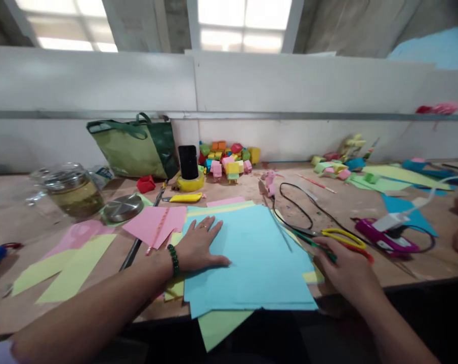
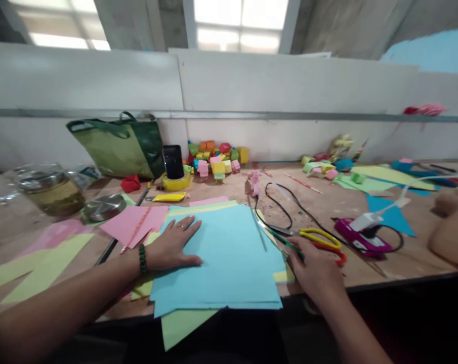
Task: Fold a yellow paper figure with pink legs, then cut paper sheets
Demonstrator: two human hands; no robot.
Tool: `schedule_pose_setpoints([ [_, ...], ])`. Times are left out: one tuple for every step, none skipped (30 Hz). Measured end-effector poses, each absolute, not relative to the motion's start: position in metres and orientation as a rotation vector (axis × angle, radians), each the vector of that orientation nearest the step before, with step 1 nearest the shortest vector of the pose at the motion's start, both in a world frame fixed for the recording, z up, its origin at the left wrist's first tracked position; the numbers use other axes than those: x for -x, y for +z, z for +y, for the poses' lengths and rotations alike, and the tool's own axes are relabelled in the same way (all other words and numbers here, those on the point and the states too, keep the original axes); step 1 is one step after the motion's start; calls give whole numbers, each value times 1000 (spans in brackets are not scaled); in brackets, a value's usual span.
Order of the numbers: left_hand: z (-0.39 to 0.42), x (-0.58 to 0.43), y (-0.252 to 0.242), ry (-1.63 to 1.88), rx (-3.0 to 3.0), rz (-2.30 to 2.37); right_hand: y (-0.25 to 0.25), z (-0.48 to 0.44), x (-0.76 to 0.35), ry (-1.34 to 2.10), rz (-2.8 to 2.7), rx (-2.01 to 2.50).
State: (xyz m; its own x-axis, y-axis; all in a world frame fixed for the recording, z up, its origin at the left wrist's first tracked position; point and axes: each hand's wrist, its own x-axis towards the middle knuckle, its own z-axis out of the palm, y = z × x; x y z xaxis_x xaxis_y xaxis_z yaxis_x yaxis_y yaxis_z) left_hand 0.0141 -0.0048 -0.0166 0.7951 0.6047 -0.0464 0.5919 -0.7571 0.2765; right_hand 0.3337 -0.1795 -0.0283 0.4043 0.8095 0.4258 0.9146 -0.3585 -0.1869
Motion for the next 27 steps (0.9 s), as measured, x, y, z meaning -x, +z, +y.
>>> schedule_pose_setpoints([
  [-4,-14,-16,73,-2709,939,-35,-177,-334,-407,-1492,2327],
  [-4,-14,-15,93,-2718,939,-40,-176,-333,-450,-1507,2360],
  [-5,-13,-13,120,-2732,934,-44,-177,-332,-497,-1535,2359],
  [-5,-13,-12,152,-2747,931,-46,-177,-330,-555,-1567,2320],
  [-6,-13,-10,177,-2756,929,-47,-178,-329,-606,-1603,2257],
  [-6,-12,-9,192,-2755,931,-47,-178,-328,-643,-1632,2188],
  [-6,-12,-8,199,-2739,941,-46,-179,-327,-662,-1647,2117],
  [-5,-12,-7,201,-2703,953,-43,-179,-325,-658,-1658,2043],
  [-4,-11,-7,199,-2648,962,-40,-179,-322,-637,-1665,1972],
  [-3,-11,-7,193,-2579,967,-37,-180,-318,-602,-1670,1907],
  [-1,-10,-7,188,-2507,971,-33,-180,-313,-555,-1682,1850],
  [1,-9,-6,188,-2443,970,-30,-181,-307,-499,-1701,1801],
  [4,-8,-6,196,-2389,967,-26,-181,-300,-439,-1727,1761],
  [6,-7,-6,220,-2340,962,-23,-182,-292,-379,-1756,1731],
  [8,-6,-5,263,-2275,953,-20,-182,-284,-322,-1783,1704],
  [10,-5,-5,315,-2195,934,-18,-182,-276,-269,-1808,1682],
  [13,-4,-6,364,-2107,905,-16,-182,-270,-229,-1824,1661],
  [16,-2,-6,404,-2020,874,-16,-181,-264,-199,-1831,1640],
  [19,0,-7,430,-1947,844,-16,-180,-259,-178,-1824,1622],
  [23,2,-8,444,-1893,816,-18,-179,-256,-162,-1795,1614],
  [26,4,-9,451,-1857,793,-20,-177,-255,-150,-1750,1612],
  [30,6,-10,461,-1826,776,-23,-175,-255,-130,-1692,1619],
  [34,8,-12,478,-1785,761,-26,-173,-256,-99,-1623,1631],
  [38,9,-12,501,-1740,747,-28,-170,-258,-50,-1554,1644],
  [41,11,-13,533,-1693,739,-30,-168,-261,11,-1486,1656],
  [44,12,-14,573,-1646,736,-32,-166,-264,71,-1423,1662],
  [46,12,-14,614,-1599,737,-32,-165,-266,129,-1366,1662],
])
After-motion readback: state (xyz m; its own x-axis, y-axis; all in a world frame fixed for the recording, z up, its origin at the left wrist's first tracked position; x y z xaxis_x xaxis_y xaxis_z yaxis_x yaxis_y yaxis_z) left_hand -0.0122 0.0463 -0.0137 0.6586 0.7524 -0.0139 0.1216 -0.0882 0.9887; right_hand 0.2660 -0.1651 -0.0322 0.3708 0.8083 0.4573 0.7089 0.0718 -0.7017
